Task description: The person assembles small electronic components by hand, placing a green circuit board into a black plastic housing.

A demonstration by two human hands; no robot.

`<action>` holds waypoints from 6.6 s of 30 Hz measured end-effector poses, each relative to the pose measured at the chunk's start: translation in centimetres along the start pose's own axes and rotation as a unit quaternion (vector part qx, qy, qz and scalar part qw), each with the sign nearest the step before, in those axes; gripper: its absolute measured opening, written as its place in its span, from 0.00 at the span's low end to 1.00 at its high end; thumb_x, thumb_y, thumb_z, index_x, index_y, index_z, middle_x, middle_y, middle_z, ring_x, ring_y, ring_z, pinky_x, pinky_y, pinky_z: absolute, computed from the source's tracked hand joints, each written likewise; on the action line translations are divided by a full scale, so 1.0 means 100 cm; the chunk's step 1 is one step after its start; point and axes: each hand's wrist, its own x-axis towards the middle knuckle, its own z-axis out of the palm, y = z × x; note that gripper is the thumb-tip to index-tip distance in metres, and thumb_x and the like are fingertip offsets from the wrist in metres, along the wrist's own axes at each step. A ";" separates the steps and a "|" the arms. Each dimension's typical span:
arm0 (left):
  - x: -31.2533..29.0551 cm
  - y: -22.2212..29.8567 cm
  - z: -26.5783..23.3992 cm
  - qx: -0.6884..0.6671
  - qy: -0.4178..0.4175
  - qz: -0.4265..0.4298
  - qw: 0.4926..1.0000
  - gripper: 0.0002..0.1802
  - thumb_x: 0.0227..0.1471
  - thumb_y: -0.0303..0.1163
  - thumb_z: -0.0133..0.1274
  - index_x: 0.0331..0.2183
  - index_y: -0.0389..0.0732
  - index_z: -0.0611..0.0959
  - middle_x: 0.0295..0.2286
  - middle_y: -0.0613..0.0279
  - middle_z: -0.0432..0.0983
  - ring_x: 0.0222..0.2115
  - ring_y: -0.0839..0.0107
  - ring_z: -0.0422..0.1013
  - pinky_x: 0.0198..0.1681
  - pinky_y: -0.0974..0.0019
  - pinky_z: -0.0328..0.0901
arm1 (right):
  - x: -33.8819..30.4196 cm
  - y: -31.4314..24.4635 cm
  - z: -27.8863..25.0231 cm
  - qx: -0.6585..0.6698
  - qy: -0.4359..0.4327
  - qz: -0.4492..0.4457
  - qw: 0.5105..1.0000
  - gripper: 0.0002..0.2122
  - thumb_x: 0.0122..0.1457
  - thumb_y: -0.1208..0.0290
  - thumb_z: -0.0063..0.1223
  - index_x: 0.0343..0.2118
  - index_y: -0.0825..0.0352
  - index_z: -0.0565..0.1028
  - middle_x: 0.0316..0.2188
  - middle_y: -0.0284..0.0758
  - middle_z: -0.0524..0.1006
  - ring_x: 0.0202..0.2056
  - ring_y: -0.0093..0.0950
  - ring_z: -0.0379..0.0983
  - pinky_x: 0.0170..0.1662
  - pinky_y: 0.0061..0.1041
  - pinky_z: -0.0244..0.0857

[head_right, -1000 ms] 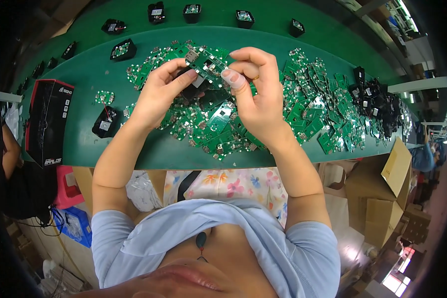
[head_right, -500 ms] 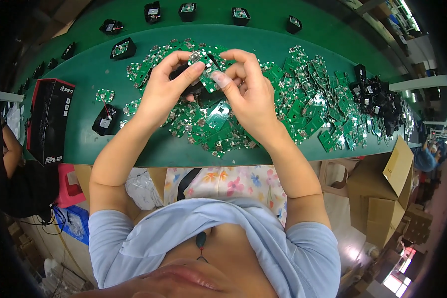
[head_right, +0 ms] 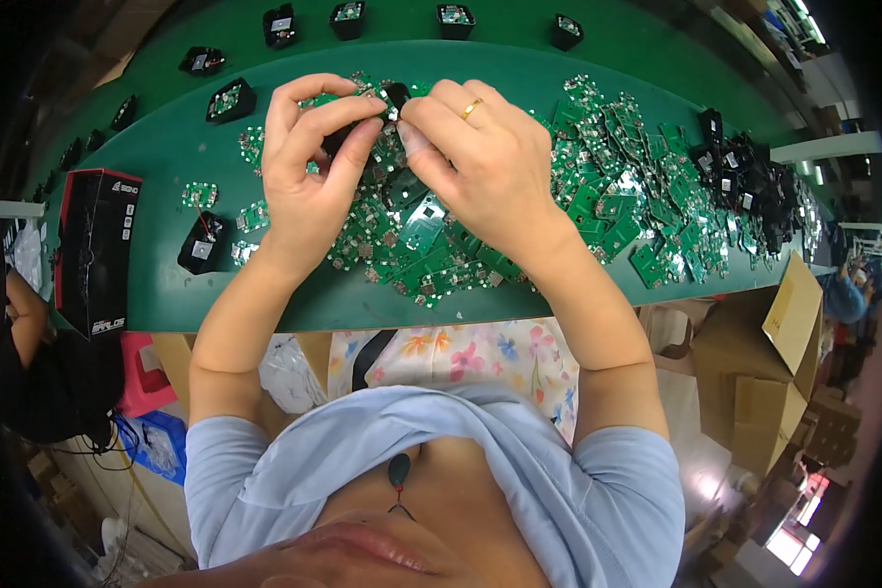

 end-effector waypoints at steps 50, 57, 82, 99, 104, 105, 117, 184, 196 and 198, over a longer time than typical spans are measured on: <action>-0.006 -0.008 -0.006 0.005 0.025 -0.033 0.999 0.09 0.40 0.25 0.56 0.28 0.36 0.76 0.27 0.58 0.70 0.25 0.64 0.69 0.26 0.68 0.65 | 0.005 -0.002 0.006 -0.042 -0.065 -0.153 0.985 0.08 0.36 0.79 0.54 0.22 0.63 0.69 0.18 0.28 0.64 0.19 0.25 0.60 0.18 0.22 0.55; -0.007 -0.004 -0.004 0.030 0.039 -0.008 0.999 0.08 0.40 0.25 0.56 0.28 0.36 0.77 0.27 0.58 0.70 0.24 0.64 0.70 0.25 0.68 0.66 | 0.008 -0.006 0.004 -0.051 -0.095 -0.153 0.982 0.07 0.35 0.78 0.52 0.20 0.63 0.67 0.19 0.28 0.64 0.19 0.25 0.61 0.19 0.22 0.57; -0.002 -0.017 -0.005 -0.369 -0.111 -0.376 0.843 0.16 0.50 0.32 0.50 0.41 0.35 0.73 0.32 0.65 0.71 0.31 0.79 0.68 0.28 0.75 0.67 | -0.022 -0.017 0.002 0.437 -0.077 0.272 0.854 0.13 0.53 0.81 0.46 0.40 0.68 0.59 0.26 0.32 0.70 0.21 0.15 0.62 0.22 0.12 0.57; -0.006 -0.006 -0.005 -0.400 -0.078 -0.356 0.841 0.14 0.51 0.30 0.50 0.37 0.32 0.67 0.32 0.56 0.71 0.34 0.73 0.70 0.34 0.69 0.71 | -0.009 0.004 0.011 0.092 0.053 0.080 0.991 0.04 0.47 0.76 0.54 0.27 0.61 0.76 0.18 0.29 0.75 0.13 0.22 0.64 0.19 0.19 0.58; -0.008 -0.007 -0.004 -0.372 -0.072 -0.305 0.874 0.19 0.48 0.31 0.53 0.38 0.32 0.66 0.34 0.54 0.70 0.33 0.71 0.71 0.33 0.68 0.72 | -0.005 -0.001 0.009 0.089 0.017 0.068 0.994 0.04 0.48 0.74 0.54 0.28 0.60 0.76 0.18 0.29 0.76 0.13 0.21 0.66 0.18 0.19 0.56; -0.008 -0.006 -0.003 -0.372 -0.073 -0.303 0.874 0.19 0.48 0.31 0.53 0.38 0.32 0.66 0.34 0.54 0.70 0.33 0.71 0.71 0.33 0.68 0.72 | -0.004 -0.001 0.009 0.089 0.019 0.067 0.994 0.04 0.48 0.74 0.54 0.28 0.60 0.76 0.18 0.29 0.76 0.13 0.21 0.66 0.18 0.19 0.56; -0.012 -0.009 0.001 -0.265 -0.046 -0.252 0.930 0.15 0.51 0.32 0.51 0.38 0.34 0.66 0.33 0.58 0.70 0.29 0.79 0.68 0.26 0.79 0.64 | 0.000 -0.011 0.012 -0.022 -0.019 0.044 0.999 0.04 0.47 0.74 0.53 0.27 0.59 0.73 0.13 0.27 0.72 0.13 0.22 0.66 0.17 0.22 0.54; -0.006 0.003 -0.022 -0.307 -0.036 -0.252 0.917 0.19 0.48 0.32 0.54 0.38 0.35 0.65 0.35 0.57 0.68 0.32 0.74 0.69 0.29 0.74 0.66 | 0.028 -0.004 0.003 0.055 -0.034 -0.060 0.996 0.04 0.46 0.74 0.53 0.27 0.59 0.74 0.15 0.25 0.73 0.13 0.22 0.65 0.18 0.20 0.53; -0.009 0.005 -0.022 -0.290 -0.039 -0.261 0.920 0.17 0.48 0.30 0.53 0.37 0.34 0.65 0.35 0.56 0.67 0.33 0.75 0.70 0.31 0.76 0.66 | 0.025 -0.006 0.000 -0.042 -0.077 -0.117 0.989 0.07 0.44 0.74 0.54 0.28 0.57 0.73 0.13 0.24 0.71 0.13 0.22 0.65 0.17 0.22 0.53; -0.009 0.006 -0.021 -0.287 -0.032 -0.260 0.921 0.16 0.49 0.29 0.53 0.37 0.34 0.66 0.35 0.56 0.67 0.33 0.75 0.70 0.31 0.76 0.66 | 0.025 -0.004 0.002 -0.045 -0.064 -0.111 0.991 0.07 0.44 0.73 0.54 0.28 0.57 0.73 0.13 0.25 0.70 0.13 0.23 0.65 0.17 0.22 0.53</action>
